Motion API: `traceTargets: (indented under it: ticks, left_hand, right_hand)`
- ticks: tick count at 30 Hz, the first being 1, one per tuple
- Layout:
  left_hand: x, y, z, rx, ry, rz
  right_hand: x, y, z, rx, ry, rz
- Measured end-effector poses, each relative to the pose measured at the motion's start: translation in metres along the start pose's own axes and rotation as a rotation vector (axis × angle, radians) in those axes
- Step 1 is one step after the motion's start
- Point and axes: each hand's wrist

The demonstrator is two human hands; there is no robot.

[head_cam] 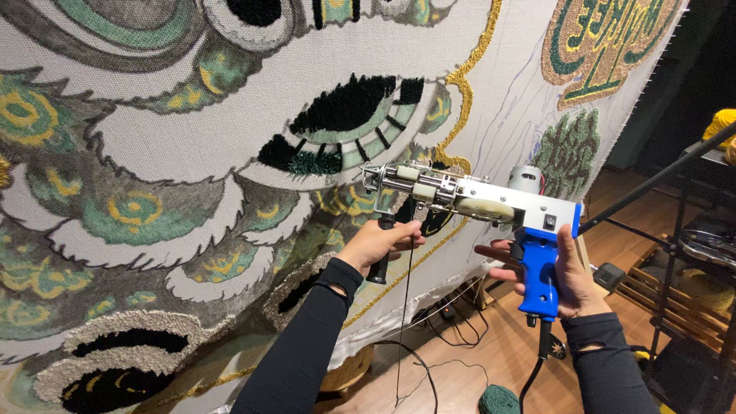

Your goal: The person uses a handheld electric tufting gun to apply dark green yarn into a stretched canvas featuring a large skull design. They guide the tool along the contours of the skull's eye socket, filling in the pattern with tufts of yarn while holding the device with both hands.

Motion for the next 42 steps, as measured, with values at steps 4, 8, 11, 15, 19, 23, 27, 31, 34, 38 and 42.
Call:
traceTargets:
  ticks: [4,8,11,15,19,23,27,31,34,38,42]
  left_hand:
    - [0.004,-0.006,-0.001,0.030,-0.006,-0.055]
    - [0.033,-0.019,-0.015,0.083,0.156,-0.051]
    - [0.048,-0.023,-0.021,0.057,0.212,-0.060]
    - [0.029,-0.018,-0.008,-0.049,-0.017,-0.185]
    - [0.010,-0.012,0.000,-0.063,-0.033,-0.177]
    - [0.004,-0.013,0.002,-0.082,-0.026,-0.228]
    - [0.000,-0.016,0.002,-0.111,-0.033,-0.254]
    - [0.002,-0.019,0.001,-0.123,-0.030,-0.247]
    - [0.002,-0.021,-0.001,-0.124,-0.027,-0.247]
    - [-0.001,-0.023,-0.001,-0.129,-0.024,-0.257]
    - [0.000,-0.027,-0.003,-0.126,-0.029,-0.233]
  right_hand:
    - [-0.003,-0.003,-0.005,-0.040,-0.019,0.028]
    - [-0.002,-0.004,-0.004,0.076,0.003,-0.010]
    - [-0.006,0.001,0.000,-0.030,-0.044,0.056]
    - [-0.006,0.010,0.002,0.013,-0.012,0.088]
    - [-0.010,0.016,0.001,-0.089,-0.024,0.143]
    - [-0.013,0.021,0.000,-0.136,-0.037,0.153]
    - [-0.013,0.026,-0.001,-0.158,-0.041,0.148]
    - [-0.013,0.030,-0.003,-0.132,-0.048,0.140]
    - [-0.015,0.032,-0.004,-0.146,-0.056,0.137]
    - [-0.016,0.032,-0.008,-0.129,-0.040,0.108]
    - [-0.016,0.036,-0.012,-0.094,-0.056,0.110]
Point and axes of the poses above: each hand's wrist, its own z-axis away from the middle knuckle, its own y-axis out of the palm, x = y × z, and after that the axes turned 15 degrees about y, right-handed
